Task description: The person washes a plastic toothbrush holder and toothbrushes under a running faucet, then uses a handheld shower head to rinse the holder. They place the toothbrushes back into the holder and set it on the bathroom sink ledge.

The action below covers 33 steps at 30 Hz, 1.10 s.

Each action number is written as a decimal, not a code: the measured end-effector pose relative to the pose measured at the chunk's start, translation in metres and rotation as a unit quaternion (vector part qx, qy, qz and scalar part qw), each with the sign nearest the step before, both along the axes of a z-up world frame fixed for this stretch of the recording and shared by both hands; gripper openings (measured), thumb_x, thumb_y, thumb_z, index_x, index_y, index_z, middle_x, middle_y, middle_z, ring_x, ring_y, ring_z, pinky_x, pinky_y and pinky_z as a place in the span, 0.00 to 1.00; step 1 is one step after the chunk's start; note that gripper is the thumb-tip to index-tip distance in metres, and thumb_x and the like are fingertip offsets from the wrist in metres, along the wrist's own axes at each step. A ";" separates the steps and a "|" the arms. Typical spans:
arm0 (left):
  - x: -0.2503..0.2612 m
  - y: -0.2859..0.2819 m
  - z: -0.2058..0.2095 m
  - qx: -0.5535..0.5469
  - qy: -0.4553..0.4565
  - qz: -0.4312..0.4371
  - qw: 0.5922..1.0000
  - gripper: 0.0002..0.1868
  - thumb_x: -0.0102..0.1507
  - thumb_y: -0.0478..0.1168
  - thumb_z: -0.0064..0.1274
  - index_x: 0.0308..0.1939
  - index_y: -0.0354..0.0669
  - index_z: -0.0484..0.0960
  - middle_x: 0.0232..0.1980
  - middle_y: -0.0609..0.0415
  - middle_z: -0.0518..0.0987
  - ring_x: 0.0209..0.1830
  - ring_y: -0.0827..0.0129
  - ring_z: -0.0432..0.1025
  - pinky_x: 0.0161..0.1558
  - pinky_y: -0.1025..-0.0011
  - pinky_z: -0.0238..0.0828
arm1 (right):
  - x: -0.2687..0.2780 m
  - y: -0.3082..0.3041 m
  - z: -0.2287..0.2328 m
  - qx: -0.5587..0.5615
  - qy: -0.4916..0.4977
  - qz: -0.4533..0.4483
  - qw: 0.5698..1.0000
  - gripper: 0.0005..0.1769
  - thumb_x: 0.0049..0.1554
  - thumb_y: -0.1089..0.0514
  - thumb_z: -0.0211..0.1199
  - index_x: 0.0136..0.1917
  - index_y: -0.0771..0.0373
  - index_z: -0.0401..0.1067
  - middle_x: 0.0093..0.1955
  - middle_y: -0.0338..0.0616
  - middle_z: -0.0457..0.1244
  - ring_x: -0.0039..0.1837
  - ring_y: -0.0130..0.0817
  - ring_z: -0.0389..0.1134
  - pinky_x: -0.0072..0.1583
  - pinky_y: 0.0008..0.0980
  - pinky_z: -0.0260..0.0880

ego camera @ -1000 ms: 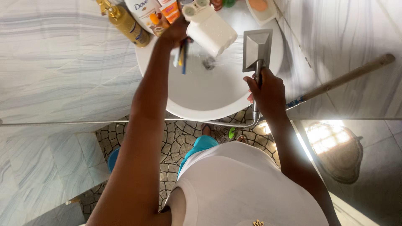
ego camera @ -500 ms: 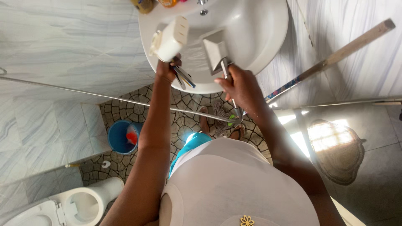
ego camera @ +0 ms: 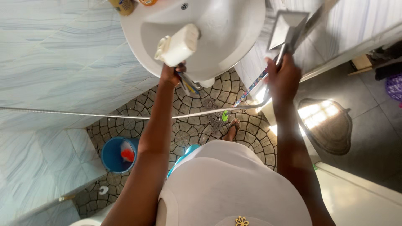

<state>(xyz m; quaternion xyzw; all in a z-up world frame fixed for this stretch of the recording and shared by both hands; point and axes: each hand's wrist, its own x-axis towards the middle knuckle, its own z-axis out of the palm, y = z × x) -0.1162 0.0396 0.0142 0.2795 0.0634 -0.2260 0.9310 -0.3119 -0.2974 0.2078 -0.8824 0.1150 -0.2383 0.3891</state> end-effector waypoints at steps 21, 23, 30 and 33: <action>-0.093 0.143 -0.041 -0.096 0.053 0.089 0.990 0.09 0.66 0.34 0.56 0.47 0.39 0.73 0.33 0.52 0.76 0.29 0.73 0.71 0.22 0.83 0.59 | -0.058 0.204 0.070 -0.033 -0.031 0.070 0.997 0.11 0.67 0.59 0.65 0.56 0.69 0.70 0.37 0.44 0.69 0.35 0.29 0.74 0.35 0.27 0.76; -0.101 0.145 -0.050 -0.089 0.054 0.106 0.989 0.10 0.66 0.34 0.57 0.48 0.39 0.73 0.34 0.52 0.76 0.28 0.74 0.70 0.22 0.82 0.60 | -0.057 0.196 0.079 -0.042 -0.054 0.045 0.997 0.11 0.68 0.60 0.65 0.57 0.70 0.70 0.39 0.45 0.70 0.36 0.29 0.75 0.35 0.26 0.77; -0.110 0.106 -0.042 -0.037 0.092 0.108 0.989 0.10 0.67 0.35 0.51 0.52 0.38 0.73 0.36 0.53 0.77 0.27 0.74 0.70 0.22 0.81 0.61 | -0.083 0.210 0.106 0.043 0.034 0.047 0.997 0.12 0.64 0.61 0.65 0.60 0.68 0.72 0.40 0.43 0.70 0.37 0.27 0.74 0.37 0.26 0.75; -0.103 0.084 -0.019 0.124 0.047 0.151 0.980 0.11 0.65 0.31 0.51 0.52 0.38 0.74 0.34 0.54 0.76 0.21 0.77 0.64 0.19 0.78 0.60 | -0.089 0.215 0.110 0.052 0.057 0.085 0.993 0.11 0.64 0.62 0.66 0.58 0.67 0.73 0.37 0.45 0.69 0.36 0.28 0.73 0.37 0.29 0.72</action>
